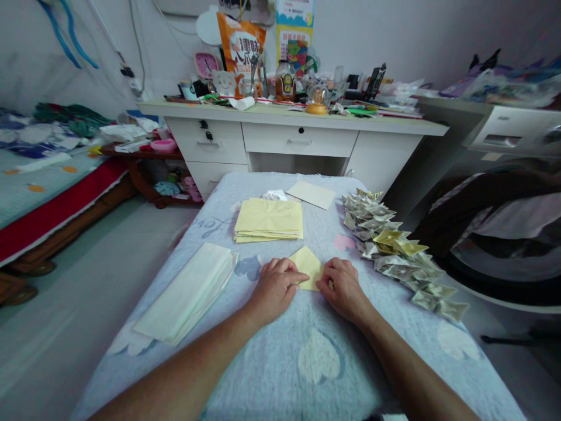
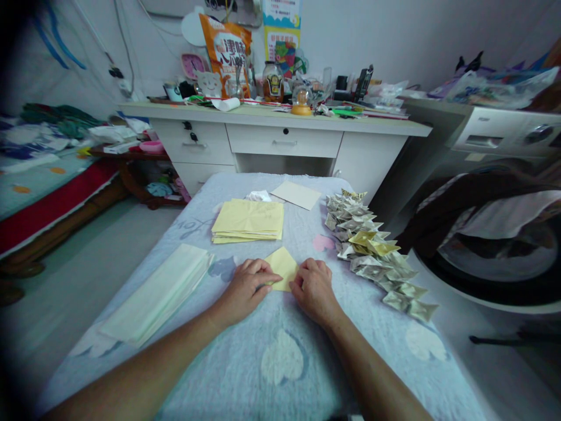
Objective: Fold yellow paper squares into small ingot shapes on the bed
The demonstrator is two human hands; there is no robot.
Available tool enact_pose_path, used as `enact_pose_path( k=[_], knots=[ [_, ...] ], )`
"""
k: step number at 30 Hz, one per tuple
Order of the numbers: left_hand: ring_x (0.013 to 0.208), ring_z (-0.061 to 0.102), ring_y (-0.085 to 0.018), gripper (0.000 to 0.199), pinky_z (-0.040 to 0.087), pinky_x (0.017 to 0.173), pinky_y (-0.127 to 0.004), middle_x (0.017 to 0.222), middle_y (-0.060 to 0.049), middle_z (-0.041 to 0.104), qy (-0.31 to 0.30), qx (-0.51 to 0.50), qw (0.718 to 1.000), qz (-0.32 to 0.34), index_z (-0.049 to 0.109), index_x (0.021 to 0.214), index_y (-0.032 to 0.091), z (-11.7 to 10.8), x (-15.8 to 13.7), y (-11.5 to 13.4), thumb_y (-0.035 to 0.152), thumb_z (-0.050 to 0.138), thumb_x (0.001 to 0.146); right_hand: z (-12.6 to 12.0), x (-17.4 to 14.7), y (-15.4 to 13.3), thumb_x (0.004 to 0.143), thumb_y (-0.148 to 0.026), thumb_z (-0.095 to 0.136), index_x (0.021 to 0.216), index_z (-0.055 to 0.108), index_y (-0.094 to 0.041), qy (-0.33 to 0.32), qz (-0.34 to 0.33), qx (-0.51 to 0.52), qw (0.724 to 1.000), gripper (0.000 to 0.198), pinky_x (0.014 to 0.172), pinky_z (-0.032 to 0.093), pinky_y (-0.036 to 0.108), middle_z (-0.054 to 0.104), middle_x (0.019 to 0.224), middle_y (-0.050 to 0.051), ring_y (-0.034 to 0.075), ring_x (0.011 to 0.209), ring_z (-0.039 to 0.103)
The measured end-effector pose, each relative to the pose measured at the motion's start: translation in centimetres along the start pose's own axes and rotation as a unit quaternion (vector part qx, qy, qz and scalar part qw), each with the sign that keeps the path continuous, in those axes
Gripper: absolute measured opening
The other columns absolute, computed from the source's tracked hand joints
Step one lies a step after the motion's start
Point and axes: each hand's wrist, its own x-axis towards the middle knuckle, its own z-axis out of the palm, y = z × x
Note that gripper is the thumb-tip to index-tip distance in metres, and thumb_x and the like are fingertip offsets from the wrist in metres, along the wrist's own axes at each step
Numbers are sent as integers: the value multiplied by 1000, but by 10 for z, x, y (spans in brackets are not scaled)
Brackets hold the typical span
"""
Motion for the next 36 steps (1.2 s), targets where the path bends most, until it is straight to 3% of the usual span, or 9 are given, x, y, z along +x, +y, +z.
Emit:
enact_pose_path(
  k=[16,20,24,29,32,36],
  knots=[
    [98,46,-20,26,37,87,-36,100,-2,56,-4,13,1000,-8,70,102,35,2,3,-2,22,55,86,0,0,-1,78,-24,60,65,58,-19,3,1,-5,1000,14,78,31,34,56,89,4,21,89,45],
    [99,44,-20,34,36,88,-37,104,-2,54,-16,35,999,2,67,109,39,2,3,-2,19,52,86,0,-1,-1,76,-23,61,77,58,-20,10,5,-8,1000,5,78,31,34,55,90,4,22,90,45],
    [101,43,-20,39,35,90,-38,110,-1,51,-32,51,998,6,62,114,44,1,4,-4,19,51,86,-1,-3,-2,78,-21,59,89,59,-22,13,-23,-5,1000,12,82,31,34,54,96,4,22,94,44],
    [104,43,-21,39,34,90,-38,115,-1,50,-50,64,997,2,61,116,44,-1,7,-5,21,51,86,2,-4,-9,80,-16,53,85,60,-22,26,-59,-27,998,10,85,30,35,53,97,4,21,95,43],
    [104,43,-21,38,35,90,-39,115,-1,50,-56,67,996,2,61,116,43,-2,8,-5,22,51,86,5,-2,-13,82,-25,55,80,57,-20,31,-44,-51,997,5,84,31,36,53,93,5,22,92,43],
    [105,43,-21,35,35,92,-38,115,-2,50,-59,54,997,2,63,114,41,-3,10,-5,24,50,87,9,-1,-19,81,-46,58,80,55,-20,47,-20,-89,995,27,81,31,38,52,89,7,24,90,43]
  ],
)
